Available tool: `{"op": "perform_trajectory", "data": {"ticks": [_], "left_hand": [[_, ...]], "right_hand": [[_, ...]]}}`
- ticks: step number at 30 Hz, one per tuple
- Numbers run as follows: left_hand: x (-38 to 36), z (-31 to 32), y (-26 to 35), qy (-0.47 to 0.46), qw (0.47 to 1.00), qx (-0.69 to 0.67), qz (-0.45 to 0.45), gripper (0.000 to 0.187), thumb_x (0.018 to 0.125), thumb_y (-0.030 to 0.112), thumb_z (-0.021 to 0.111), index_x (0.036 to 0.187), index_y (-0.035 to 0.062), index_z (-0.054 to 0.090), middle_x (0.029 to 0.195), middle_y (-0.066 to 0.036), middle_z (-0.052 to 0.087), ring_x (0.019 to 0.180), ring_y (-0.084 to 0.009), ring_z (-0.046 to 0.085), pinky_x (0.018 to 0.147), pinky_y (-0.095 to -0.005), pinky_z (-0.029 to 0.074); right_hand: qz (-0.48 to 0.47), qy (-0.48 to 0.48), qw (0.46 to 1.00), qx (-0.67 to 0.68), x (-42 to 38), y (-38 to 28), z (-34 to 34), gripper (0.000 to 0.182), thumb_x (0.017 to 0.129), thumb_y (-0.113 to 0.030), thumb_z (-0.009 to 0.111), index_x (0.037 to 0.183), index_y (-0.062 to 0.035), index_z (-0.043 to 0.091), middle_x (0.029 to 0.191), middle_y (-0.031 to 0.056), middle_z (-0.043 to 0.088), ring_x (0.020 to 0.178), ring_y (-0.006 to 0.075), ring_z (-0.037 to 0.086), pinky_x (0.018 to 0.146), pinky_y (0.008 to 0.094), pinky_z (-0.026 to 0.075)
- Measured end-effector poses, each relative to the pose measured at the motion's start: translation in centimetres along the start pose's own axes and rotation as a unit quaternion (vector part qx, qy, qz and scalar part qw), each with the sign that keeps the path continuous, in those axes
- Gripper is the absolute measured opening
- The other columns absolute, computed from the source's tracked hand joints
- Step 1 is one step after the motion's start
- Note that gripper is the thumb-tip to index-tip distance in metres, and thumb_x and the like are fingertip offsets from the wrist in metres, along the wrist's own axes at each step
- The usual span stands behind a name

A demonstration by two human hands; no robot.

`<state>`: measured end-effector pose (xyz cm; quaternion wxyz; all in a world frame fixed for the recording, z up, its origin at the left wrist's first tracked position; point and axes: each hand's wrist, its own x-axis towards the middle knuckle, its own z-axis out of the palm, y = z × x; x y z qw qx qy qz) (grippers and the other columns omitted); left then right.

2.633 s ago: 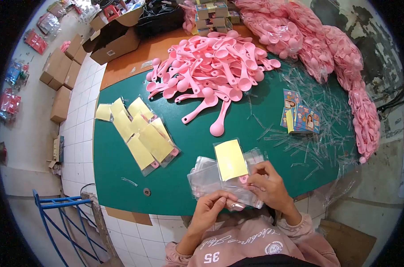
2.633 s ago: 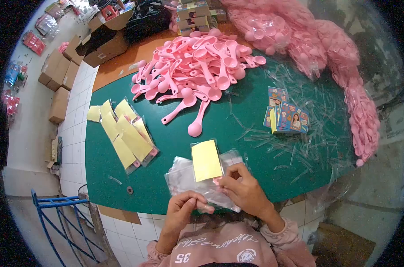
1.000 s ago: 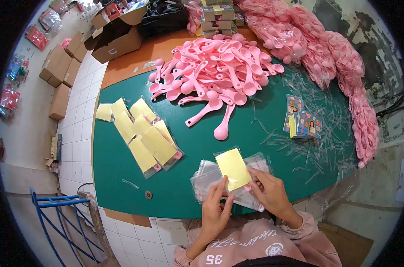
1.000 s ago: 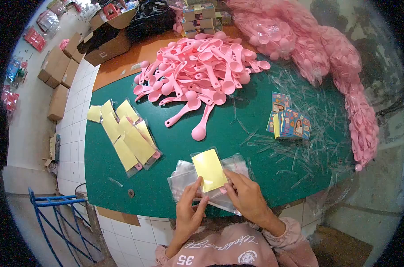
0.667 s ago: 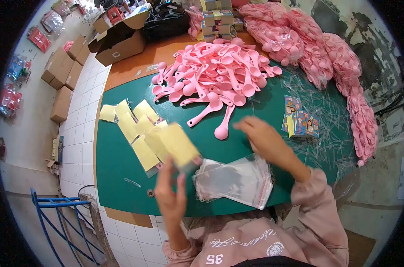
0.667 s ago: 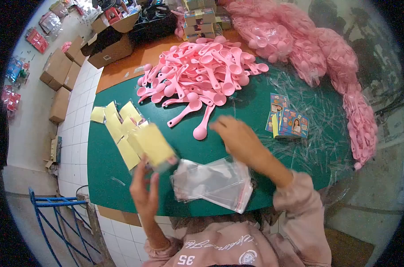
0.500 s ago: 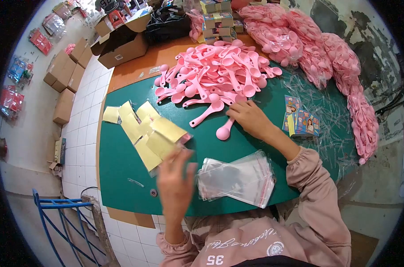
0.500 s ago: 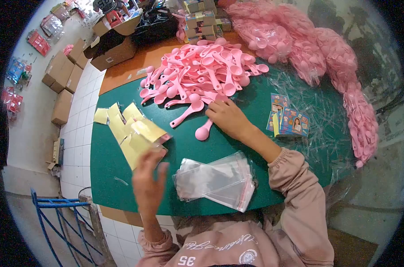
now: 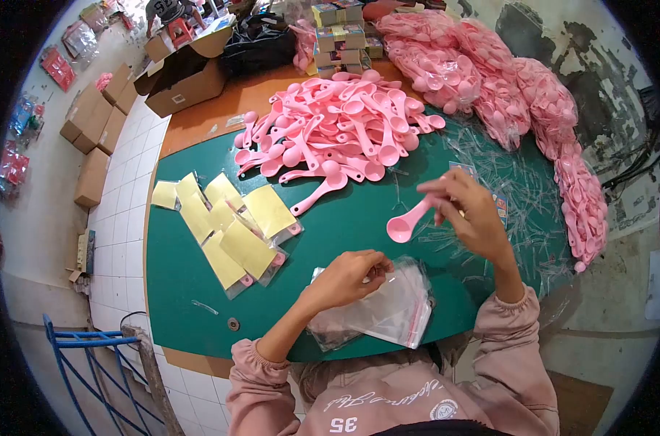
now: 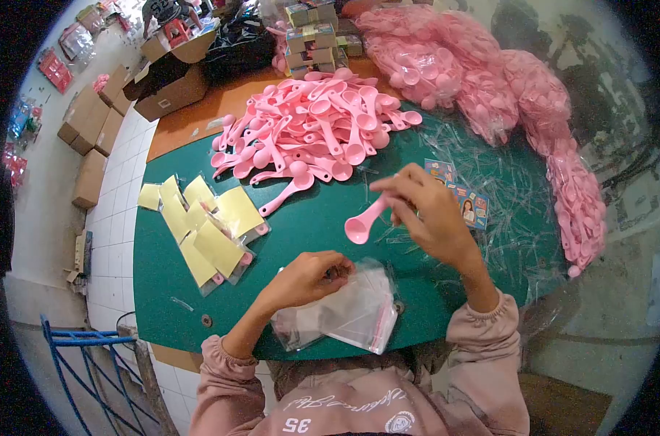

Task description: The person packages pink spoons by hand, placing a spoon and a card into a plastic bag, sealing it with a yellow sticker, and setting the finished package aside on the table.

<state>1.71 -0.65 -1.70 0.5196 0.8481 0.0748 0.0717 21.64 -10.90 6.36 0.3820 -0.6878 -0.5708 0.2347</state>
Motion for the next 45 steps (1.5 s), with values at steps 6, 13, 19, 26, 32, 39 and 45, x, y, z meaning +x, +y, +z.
{"op": "perform_trajectory", "data": {"ticks": [6, 13, 19, 26, 32, 39, 45], "left_hand": [[0.3, -0.5, 0.7, 0.001, 1.000, 0.002, -0.010, 0.014, 0.076, 0.007, 0.062, 0.089, 0.0028, 0.058, 0.074, -0.010, 0.057, 0.066, -0.0220, 0.057, 0.061, -0.0304, 0.047], [0.3, -0.2, 0.3, 0.021, 0.997, -0.023, -0.065, 0.016, 0.076, 0.010, 0.065, 0.085, 0.0012, 0.057, 0.071, -0.008, 0.062, 0.066, -0.0175, 0.062, 0.060, -0.0284, 0.048], [0.2, -1.8, -0.2, -0.013, 0.992, -0.101, -0.072, 0.012, 0.080, 0.004, 0.058, 0.086, -0.0007, 0.049, 0.080, -0.010, 0.065, 0.076, -0.0173, 0.065, 0.066, -0.0284, 0.051], [-0.3, -4.2, -1.2, 0.067, 0.940, -0.319, -0.097, 0.013, 0.087, 0.006, 0.051, 0.085, 0.0040, 0.039, 0.094, -0.015, 0.063, 0.088, -0.0194, 0.062, 0.070, -0.0269, 0.050], [0.3, -3.5, -1.6, 0.116, 0.910, -0.366, -0.159, 0.020, 0.086, 0.008, 0.056, 0.097, 0.0024, 0.040, 0.091, -0.014, 0.064, 0.086, -0.0163, 0.062, 0.067, -0.0243, 0.050], [0.4, -3.2, -2.3, 0.150, 0.919, -0.326, -0.164, 0.025, 0.085, 0.009, 0.058, 0.107, -0.0006, 0.049, 0.090, -0.009, 0.064, 0.082, -0.0109, 0.060, 0.070, -0.0228, 0.049], [0.8, -2.2, -2.6, 0.146, 0.936, -0.295, -0.126, 0.029, 0.086, 0.011, 0.056, 0.112, -0.0017, 0.051, 0.095, -0.009, 0.064, 0.083, -0.0096, 0.060, 0.074, -0.0217, 0.048]], "right_hand": [[-0.041, 0.214, 0.965, 0.147, 1.5, 1.6, 3.4, 0.014, 0.084, -0.003, 0.049, 0.096, -0.0010, 0.056, 0.075, 0.0031, 0.054, 0.068, 0.0065, 0.051, 0.062, 0.0217, 0.043], [-0.091, 0.093, 0.986, 0.102, 0.0, 3.0, 5.0, 0.011, 0.079, -0.004, 0.054, 0.089, -0.0009, 0.057, 0.066, 0.0029, 0.051, 0.060, 0.0073, 0.050, 0.055, 0.0219, 0.042], [-0.115, 0.041, 0.992, 0.017, 0.3, 3.6, 5.4, 0.010, 0.070, -0.001, 0.056, 0.080, -0.0016, 0.055, 0.062, 0.0058, 0.051, 0.052, 0.0127, 0.050, 0.050, 0.0264, 0.042], [-0.057, 0.045, 0.997, 0.011, 0.5, 3.7, 5.0, 0.008, 0.073, -0.002, 0.055, 0.082, -0.0015, 0.056, 0.063, 0.0053, 0.053, 0.054, 0.0111, 0.051, 0.051, 0.0254, 0.042], [0.018, 0.314, 0.938, 0.143, 0.9, 4.0, 5.6, 0.007, 0.084, -0.006, 0.055, 0.088, 0.0000, 0.056, 0.070, 0.0029, 0.056, 0.060, 0.0079, 0.054, 0.053, 0.0213, 0.045], [-0.017, 0.293, 0.935, 0.200, 0.5, 3.5, 6.6, 0.010, 0.084, -0.006, 0.056, 0.091, 0.0023, 0.055, 0.073, 0.0043, 0.056, 0.060, 0.0088, 0.056, 0.053, 0.0208, 0.048], [-0.026, 0.251, 0.956, 0.149, 0.1, 3.4, 7.1, 0.014, 0.082, -0.005, 0.059, 0.093, 0.0016, 0.055, 0.074, 0.0060, 0.058, 0.063, 0.0087, 0.058, 0.054, 0.0216, 0.048]]}}
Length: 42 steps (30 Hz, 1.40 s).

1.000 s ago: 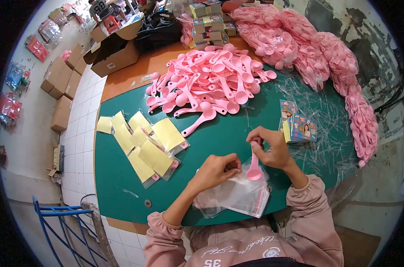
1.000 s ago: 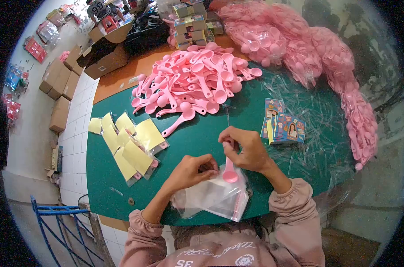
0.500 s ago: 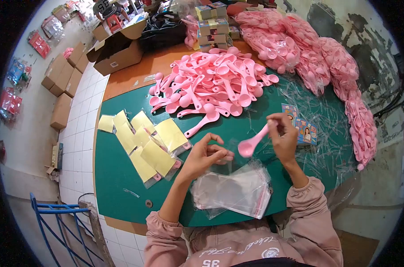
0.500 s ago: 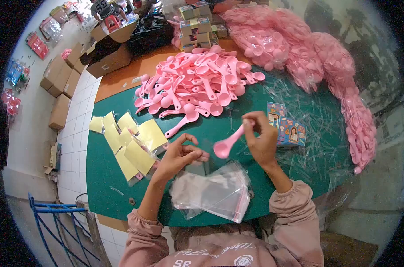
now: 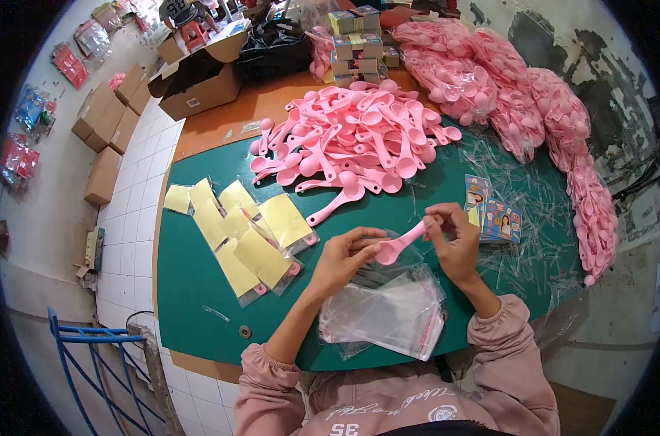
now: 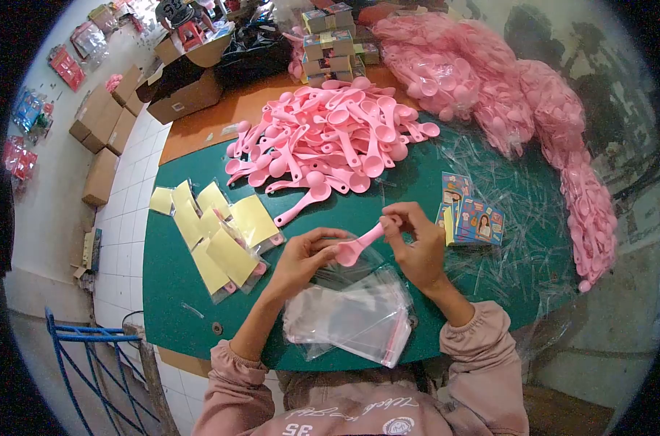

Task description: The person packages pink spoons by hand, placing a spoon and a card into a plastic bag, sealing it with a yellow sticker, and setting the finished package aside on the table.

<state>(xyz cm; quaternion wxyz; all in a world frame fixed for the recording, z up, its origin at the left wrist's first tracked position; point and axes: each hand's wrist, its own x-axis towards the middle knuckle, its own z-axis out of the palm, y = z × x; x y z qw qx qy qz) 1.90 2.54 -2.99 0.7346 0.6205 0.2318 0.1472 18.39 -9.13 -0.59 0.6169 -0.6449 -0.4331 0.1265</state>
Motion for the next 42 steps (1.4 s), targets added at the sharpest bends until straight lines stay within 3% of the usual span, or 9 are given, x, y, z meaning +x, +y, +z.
{"op": "perform_trajectory", "data": {"ticks": [4, 6, 7, 10, 17, 22, 28, 38, 42], "left_hand": [[-0.1, 1.1, 0.7, -0.023, 0.997, -0.075, 0.014, 0.030, 0.088, 0.012, 0.053, 0.114, -0.0021, 0.051, 0.106, -0.010, 0.060, 0.088, -0.0077, 0.056, 0.074, -0.0218, 0.047], [-0.1, 0.6, 0.7, -0.015, 1.000, -0.012, -0.023, 0.029, 0.088, 0.013, 0.053, 0.113, -0.0028, 0.052, 0.105, -0.010, 0.061, 0.088, -0.0084, 0.057, 0.073, -0.0219, 0.047], [-0.2, 0.3, 0.7, -0.007, 0.997, 0.049, -0.060, 0.029, 0.089, 0.014, 0.052, 0.111, -0.0035, 0.053, 0.103, -0.010, 0.061, 0.087, -0.0091, 0.058, 0.073, -0.0220, 0.047], [-0.6, 0.1, 1.9, -0.061, 0.992, -0.011, -0.107, 0.027, 0.089, 0.015, 0.052, 0.106, -0.0050, 0.056, 0.096, -0.011, 0.063, 0.084, -0.0119, 0.060, 0.071, -0.0226, 0.049], [-0.3, -0.2, 0.9, -0.025, 0.995, -0.061, -0.081, 0.024, 0.085, 0.012, 0.058, 0.101, -0.0060, 0.058, 0.089, -0.012, 0.064, 0.079, -0.0134, 0.062, 0.068, -0.0230, 0.050], [-0.3, -0.1, 0.8, 0.031, 0.996, -0.048, -0.064, 0.024, 0.084, 0.012, 0.059, 0.101, -0.0046, 0.058, 0.091, -0.011, 0.064, 0.077, -0.0111, 0.061, 0.067, -0.0214, 0.049], [-0.4, 0.1, 1.5, 0.009, 0.997, 0.015, -0.077, 0.023, 0.087, 0.015, 0.055, 0.102, -0.0018, 0.059, 0.091, -0.005, 0.063, 0.080, -0.0109, 0.061, 0.069, -0.0218, 0.051], [-0.2, 0.1, 0.4, 0.005, 0.998, -0.022, -0.061, 0.024, 0.089, 0.016, 0.054, 0.106, -0.0005, 0.058, 0.093, -0.003, 0.061, 0.082, -0.0085, 0.058, 0.069, -0.0207, 0.049], [-0.2, 0.8, 0.2, -0.016, 0.998, -0.058, -0.014, 0.027, 0.090, 0.017, 0.051, 0.110, -0.0017, 0.055, 0.103, -0.007, 0.059, 0.089, -0.0119, 0.058, 0.079, -0.0232, 0.047]], "right_hand": [[0.058, -0.070, 0.996, 0.014, -0.3, -0.7, 0.5, 0.020, 0.080, -0.004, 0.061, 0.096, 0.0000, 0.049, 0.074, 0.0068, 0.059, 0.065, 0.0088, 0.059, 0.055, 0.0220, 0.049], [0.072, -0.082, 0.994, 0.005, -0.3, -0.6, 0.5, 0.022, 0.080, -0.004, 0.061, 0.096, -0.0006, 0.046, 0.073, 0.0068, 0.058, 0.065, 0.0090, 0.059, 0.055, 0.0220, 0.049], [0.063, -0.044, 0.997, 0.029, -0.1, -0.3, 0.5, 0.023, 0.080, -0.004, 0.062, 0.094, -0.0010, 0.044, 0.073, 0.0068, 0.058, 0.065, 0.0092, 0.059, 0.054, 0.0219, 0.049], [0.042, 0.014, 0.998, 0.044, 0.3, 0.0, -0.1, 0.023, 0.080, -0.004, 0.062, 0.092, -0.0013, 0.043, 0.074, 0.0069, 0.058, 0.065, 0.0097, 0.059, 0.053, 0.0219, 0.049], [-0.009, 0.129, 0.991, 0.030, 1.0, -0.2, -1.2, 0.021, 0.083, -0.006, 0.060, 0.092, -0.0018, 0.042, 0.076, 0.0075, 0.057, 0.064, 0.0099, 0.057, 0.052, 0.0215, 0.048], [-0.008, 0.103, 0.994, 0.029, 0.7, -0.4, -1.0, 0.021, 0.083, -0.007, 0.060, 0.093, -0.0018, 0.042, 0.076, 0.0070, 0.056, 0.063, 0.0099, 0.057, 0.053, 0.0219, 0.048], [-0.023, 0.072, 0.997, 0.027, 0.4, -0.6, -0.5, 0.021, 0.083, -0.007, 0.060, 0.092, -0.0015, 0.041, 0.075, 0.0066, 0.055, 0.063, 0.0102, 0.057, 0.054, 0.0220, 0.047], [-0.025, 0.039, 0.999, 0.021, 0.2, 0.0, -0.3, 0.022, 0.082, -0.006, 0.061, 0.093, -0.0005, 0.043, 0.075, 0.0069, 0.056, 0.065, 0.0101, 0.057, 0.055, 0.0223, 0.048], [0.020, 0.001, 1.000, 0.016, -0.3, -0.4, 0.6, 0.021, 0.081, -0.006, 0.062, 0.090, 0.0000, 0.044, 0.075, 0.0079, 0.059, 0.064, 0.0100, 0.059, 0.054, 0.0227, 0.049]]}}
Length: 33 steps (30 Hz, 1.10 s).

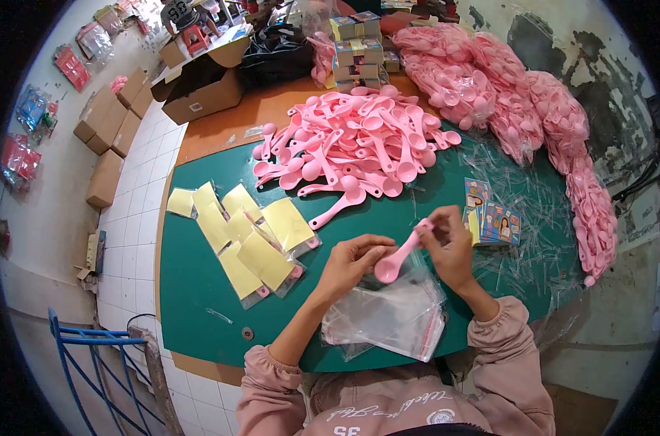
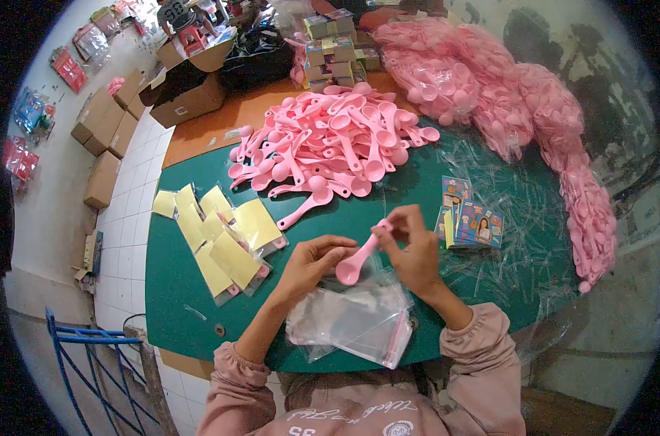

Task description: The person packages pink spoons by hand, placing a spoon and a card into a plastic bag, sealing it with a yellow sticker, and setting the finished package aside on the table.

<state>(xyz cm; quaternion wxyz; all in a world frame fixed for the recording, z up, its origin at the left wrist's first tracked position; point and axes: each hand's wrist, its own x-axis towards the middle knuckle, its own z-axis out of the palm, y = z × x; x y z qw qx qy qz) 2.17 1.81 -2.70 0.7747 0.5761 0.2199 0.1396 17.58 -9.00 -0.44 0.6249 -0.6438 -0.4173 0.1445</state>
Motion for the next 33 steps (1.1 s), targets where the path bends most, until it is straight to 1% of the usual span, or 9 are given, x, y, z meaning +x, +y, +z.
{"op": "perform_trajectory", "data": {"ticks": [3, 5, 10, 14, 19, 25, 29, 31, 33], "left_hand": [[-0.2, 0.5, 0.6, -0.001, 0.999, -0.050, 0.016, 0.030, 0.091, 0.019, 0.048, 0.113, -0.0019, 0.053, 0.107, -0.009, 0.058, 0.093, -0.0131, 0.057, 0.082, -0.0236, 0.046], [-0.2, 0.3, 1.1, 0.007, 0.997, -0.081, 0.015, 0.032, 0.092, 0.021, 0.047, 0.114, -0.0019, 0.052, 0.110, -0.011, 0.057, 0.095, -0.0135, 0.057, 0.083, -0.0236, 0.045], [-0.9, -1.9, 3.1, -0.131, 0.950, 0.261, -0.109, 0.038, 0.092, 0.026, 0.048, 0.112, -0.0053, 0.052, 0.094, -0.009, 0.063, 0.087, -0.0119, 0.059, 0.077, -0.0241, 0.048], [-1.3, -2.5, 1.9, -0.133, 0.982, 0.124, -0.046, 0.037, 0.091, 0.028, 0.049, 0.104, -0.0060, 0.058, 0.077, -0.002, 0.059, 0.069, -0.0047, 0.049, 0.061, -0.0217, 0.044], [-0.7, -2.3, 2.1, -0.125, 0.962, 0.231, -0.071, 0.036, 0.091, 0.027, 0.048, 0.102, -0.0057, 0.058, 0.081, -0.001, 0.059, 0.069, -0.0059, 0.051, 0.062, -0.0211, 0.044], [-0.4, -1.4, 0.4, -0.048, 0.997, -0.005, -0.056, 0.033, 0.092, 0.026, 0.048, 0.100, -0.0025, 0.060, 0.083, -0.003, 0.061, 0.067, -0.0062, 0.054, 0.058, -0.0197, 0.044], [-1.2, -1.1, 2.4, -0.031, 0.997, -0.053, -0.036, 0.033, 0.092, 0.029, 0.047, 0.107, 0.0019, 0.058, 0.092, -0.007, 0.064, 0.077, -0.0098, 0.059, 0.061, -0.0194, 0.046], [-1.3, -1.0, 2.7, 0.005, 0.995, -0.078, -0.068, 0.035, 0.092, 0.031, 0.045, 0.112, 0.0030, 0.054, 0.098, -0.010, 0.063, 0.084, -0.0131, 0.061, 0.065, -0.0231, 0.049], [-1.2, -1.2, 2.9, 0.015, 0.995, -0.072, -0.065, 0.035, 0.093, 0.029, 0.044, 0.113, 0.0020, 0.053, 0.098, -0.012, 0.063, 0.084, -0.0150, 0.062, 0.066, -0.0246, 0.051]], "right_hand": [[0.040, -0.131, 0.991, -0.010, -0.3, -0.1, 0.3, 0.018, 0.082, -0.008, 0.061, 0.086, 0.0001, 0.046, 0.070, 0.0072, 0.060, 0.059, 0.0099, 0.059, 0.052, 0.0214, 0.047], [0.063, -0.108, 0.992, 0.017, 0.0, -0.2, 0.0, 0.018, 0.082, -0.008, 0.062, 0.085, 0.0001, 0.046, 0.069, 0.0073, 0.060, 0.057, 0.0096, 0.058, 0.051, 0.0209, 0.046], [0.076, -0.050, 0.994, 0.052, 0.7, 0.1, -0.6, 0.018, 0.082, -0.007, 0.061, 0.082, -0.0001, 0.045, 0.069, 0.0079, 0.060, 0.055, 0.0089, 0.057, 0.049, 0.0204, 0.045], [0.066, -0.043, 0.995, 0.053, 0.6, 0.1, -0.5, 0.016, 0.083, -0.007, 0.060, 0.082, -0.0003, 0.045, 0.069, 0.0081, 0.061, 0.055, 0.0095, 0.058, 0.050, 0.0208, 0.045], [0.071, -0.077, 0.992, 0.074, 0.1, 0.0, 0.0, 0.016, 0.084, -0.009, 0.059, 0.085, 0.0006, 0.046, 0.074, 0.0099, 0.061, 0.059, 0.0106, 0.059, 0.054, 0.0212, 0.047], [-0.070, -0.240, 0.968, 0.037, 0.6, -0.8, -0.8, 0.057, 0.090, -0.052, 0.034, 0.099, -0.0016, 0.059, 0.106, 0.0150, 0.055, 0.102, 0.0267, 0.050, 0.089, 0.0391, 0.038], [-0.175, -0.339, 0.923, -0.055, 0.5, -2.0, -1.2, 0.048, 0.088, -0.050, 0.040, 0.106, -0.0117, 0.061, 0.129, 0.0148, 0.038, 0.110, 0.0311, 0.042, 0.092, 0.0417, 0.035], [-0.086, -0.296, 0.943, -0.127, 1.9, -3.2, -5.0, 0.045, 0.086, -0.048, 0.047, 0.104, -0.0097, 0.062, 0.120, 0.0160, 0.045, 0.107, 0.0326, 0.044, 0.091, 0.0406, 0.036], [0.038, -0.067, 0.968, -0.240, 2.2, -0.9, -9.9, 0.039, 0.082, -0.040, 0.056, 0.101, -0.0055, 0.061, 0.109, 0.0169, 0.050, 0.103, 0.0326, 0.047, 0.088, 0.0379, 0.038]]}}
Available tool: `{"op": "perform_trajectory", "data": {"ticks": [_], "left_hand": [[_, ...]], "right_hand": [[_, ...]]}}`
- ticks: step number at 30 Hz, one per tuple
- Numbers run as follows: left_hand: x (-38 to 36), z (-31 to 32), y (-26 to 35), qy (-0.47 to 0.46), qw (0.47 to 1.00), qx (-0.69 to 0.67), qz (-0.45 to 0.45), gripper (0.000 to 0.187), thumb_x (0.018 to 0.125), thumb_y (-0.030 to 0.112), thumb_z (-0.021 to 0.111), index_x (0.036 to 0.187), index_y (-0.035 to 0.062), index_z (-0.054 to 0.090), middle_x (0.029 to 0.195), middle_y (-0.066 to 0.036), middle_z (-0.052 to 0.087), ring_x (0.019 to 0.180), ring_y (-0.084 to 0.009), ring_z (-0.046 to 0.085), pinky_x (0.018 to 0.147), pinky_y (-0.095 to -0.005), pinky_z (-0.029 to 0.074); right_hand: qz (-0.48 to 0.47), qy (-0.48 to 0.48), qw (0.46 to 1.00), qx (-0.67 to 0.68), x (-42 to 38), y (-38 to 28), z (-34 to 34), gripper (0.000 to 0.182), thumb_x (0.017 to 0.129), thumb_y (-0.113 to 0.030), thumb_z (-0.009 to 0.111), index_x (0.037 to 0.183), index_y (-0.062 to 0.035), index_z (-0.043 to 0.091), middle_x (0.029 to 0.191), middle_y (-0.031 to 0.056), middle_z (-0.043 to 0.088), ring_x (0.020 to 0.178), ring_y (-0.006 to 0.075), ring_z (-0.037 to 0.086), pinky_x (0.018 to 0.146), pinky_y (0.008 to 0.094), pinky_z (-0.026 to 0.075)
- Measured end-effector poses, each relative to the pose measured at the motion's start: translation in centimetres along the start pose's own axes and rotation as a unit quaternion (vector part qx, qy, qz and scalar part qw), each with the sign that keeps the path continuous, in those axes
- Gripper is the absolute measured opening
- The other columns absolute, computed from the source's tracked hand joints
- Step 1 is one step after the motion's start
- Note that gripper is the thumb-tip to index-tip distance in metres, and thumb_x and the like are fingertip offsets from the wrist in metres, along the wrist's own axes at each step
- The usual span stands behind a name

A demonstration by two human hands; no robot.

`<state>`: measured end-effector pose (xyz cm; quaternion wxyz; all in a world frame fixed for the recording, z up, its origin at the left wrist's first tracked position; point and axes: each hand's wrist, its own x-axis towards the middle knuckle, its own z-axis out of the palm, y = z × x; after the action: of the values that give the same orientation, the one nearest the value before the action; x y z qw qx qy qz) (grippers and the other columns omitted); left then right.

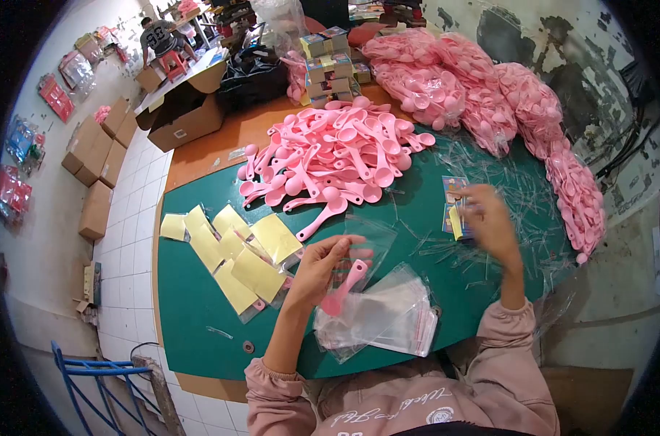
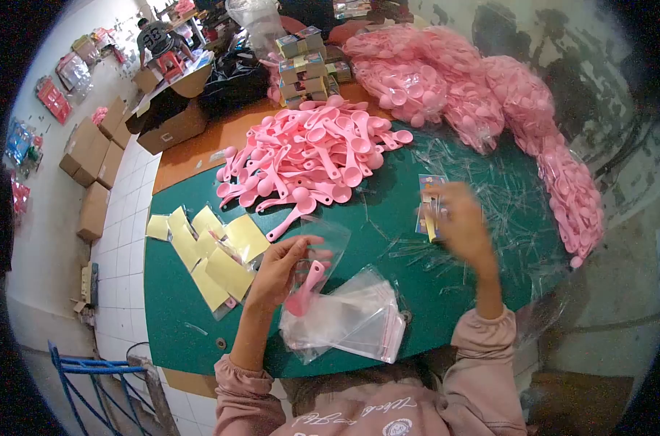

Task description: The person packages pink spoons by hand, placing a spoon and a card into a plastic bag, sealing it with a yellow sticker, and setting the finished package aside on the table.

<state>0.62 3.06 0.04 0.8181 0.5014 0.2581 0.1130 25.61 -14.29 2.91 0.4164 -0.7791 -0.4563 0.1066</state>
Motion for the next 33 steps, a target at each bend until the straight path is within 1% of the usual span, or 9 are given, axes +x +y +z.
{"op": "perform_trajectory", "data": {"ticks": [3, 6, 10, 19, 22, 25, 28, 30, 33], "left_hand": [[0.0, -0.1, 0.4, 0.000, 1.000, 0.004, -0.001, 0.035, 0.093, 0.028, 0.042, 0.113, 0.0012, 0.052, 0.099, -0.014, 0.062, 0.085, -0.0162, 0.062, 0.067, -0.0255, 0.052], [0.2, -0.2, 0.1, -0.017, 0.999, 0.029, -0.006, 0.036, 0.094, 0.030, 0.041, 0.112, 0.0013, 0.053, 0.099, -0.013, 0.063, 0.084, -0.0141, 0.062, 0.065, -0.0235, 0.051], [0.2, -0.1, 0.1, -0.028, 0.996, 0.088, 0.010, 0.035, 0.094, 0.029, 0.041, 0.110, 0.0008, 0.054, 0.097, -0.012, 0.064, 0.083, -0.0105, 0.061, 0.060, -0.0186, 0.047], [0.4, -0.3, -0.4, -0.067, 0.994, 0.080, 0.036, 0.031, 0.095, 0.024, 0.040, 0.105, -0.0011, 0.055, 0.095, -0.013, 0.064, 0.081, -0.0128, 0.063, 0.059, -0.0183, 0.047], [0.2, 0.0, 0.0, -0.072, 0.992, 0.095, 0.031, 0.031, 0.095, 0.024, 0.040, 0.105, -0.0014, 0.054, 0.095, -0.013, 0.064, 0.082, -0.0146, 0.063, 0.060, -0.0186, 0.047], [-0.3, 0.3, 0.4, -0.072, 0.993, 0.081, 0.037, 0.031, 0.094, 0.024, 0.041, 0.106, -0.0013, 0.055, 0.095, -0.013, 0.064, 0.082, -0.0147, 0.063, 0.058, -0.0178, 0.045], [-0.1, 0.0, 0.3, -0.072, 0.992, 0.096, 0.036, 0.032, 0.094, 0.024, 0.042, 0.107, -0.0016, 0.055, 0.093, -0.012, 0.065, 0.083, -0.0148, 0.063, 0.054, -0.0170, 0.042], [0.1, -0.2, 0.0, -0.068, 0.991, 0.102, 0.043, 0.031, 0.094, 0.023, 0.043, 0.107, -0.0018, 0.056, 0.092, -0.011, 0.065, 0.078, -0.0118, 0.062, 0.053, -0.0164, 0.040], [0.2, -0.6, -0.2, -0.051, 0.990, 0.117, 0.061, 0.030, 0.093, 0.022, 0.045, 0.106, -0.0020, 0.057, 0.091, -0.009, 0.065, 0.068, -0.0057, 0.056, 0.052, -0.0156, 0.037]], "right_hand": [[0.134, 0.169, 0.898, -0.383, -2.1, 7.1, -3.5, 0.034, 0.076, -0.022, 0.064, 0.099, 0.0027, 0.058, 0.099, 0.0188, 0.054, 0.094, 0.0293, 0.055, 0.079, 0.0358, 0.043], [0.227, 0.081, 0.961, -0.135, -2.4, 8.4, -5.2, 0.041, 0.074, -0.023, 0.066, 0.104, 0.0026, 0.056, 0.090, 0.0181, 0.059, 0.085, 0.0299, 0.059, 0.075, 0.0370, 0.045], [0.194, 0.124, 0.967, -0.112, -2.3, 8.0, -4.3, 0.046, 0.073, -0.023, 0.067, 0.108, 0.0026, 0.053, 0.080, 0.0159, 0.062, 0.077, 0.0283, 0.061, 0.071, 0.0358, 0.046], [0.138, 0.211, 0.951, -0.177, -1.7, 4.9, -3.9, 0.033, 0.076, -0.017, 0.063, 0.104, -0.0017, 0.054, 0.083, 0.0155, 0.062, 0.077, 0.0308, 0.060, 0.069, 0.0408, 0.045], [0.200, 0.192, 0.913, -0.300, -1.3, 2.8, -3.7, 0.025, 0.076, -0.012, 0.061, 0.098, -0.0021, 0.056, 0.084, 0.0137, 0.062, 0.076, 0.0326, 0.059, 0.069, 0.0411, 0.045], [0.017, 0.208, 0.844, -0.493, -0.9, 1.8, -3.8, 0.019, 0.076, -0.008, 0.059, 0.093, -0.0007, 0.057, 0.083, 0.0128, 0.062, 0.075, 0.0340, 0.058, 0.068, 0.0415, 0.045], [-0.034, 0.202, 0.910, -0.360, -0.3, -1.6, -2.9, 0.015, 0.078, -0.008, 0.058, 0.092, -0.0002, 0.057, 0.078, 0.0121, 0.061, 0.073, 0.0285, 0.060, 0.065, 0.0386, 0.046], [0.006, 0.093, 0.992, -0.082, 0.6, -4.3, -0.9, 0.013, 0.081, -0.008, 0.056, 0.092, -0.0006, 0.056, 0.073, 0.0089, 0.060, 0.063, 0.0186, 0.060, 0.055, 0.0318, 0.047], [0.069, -0.012, 0.994, 0.083, 1.5, -6.0, 2.2, 0.011, 0.084, -0.007, 0.054, 0.093, -0.0008, 0.056, 0.070, 0.0061, 0.060, 0.055, 0.0097, 0.056, 0.046, 0.0236, 0.045]]}}
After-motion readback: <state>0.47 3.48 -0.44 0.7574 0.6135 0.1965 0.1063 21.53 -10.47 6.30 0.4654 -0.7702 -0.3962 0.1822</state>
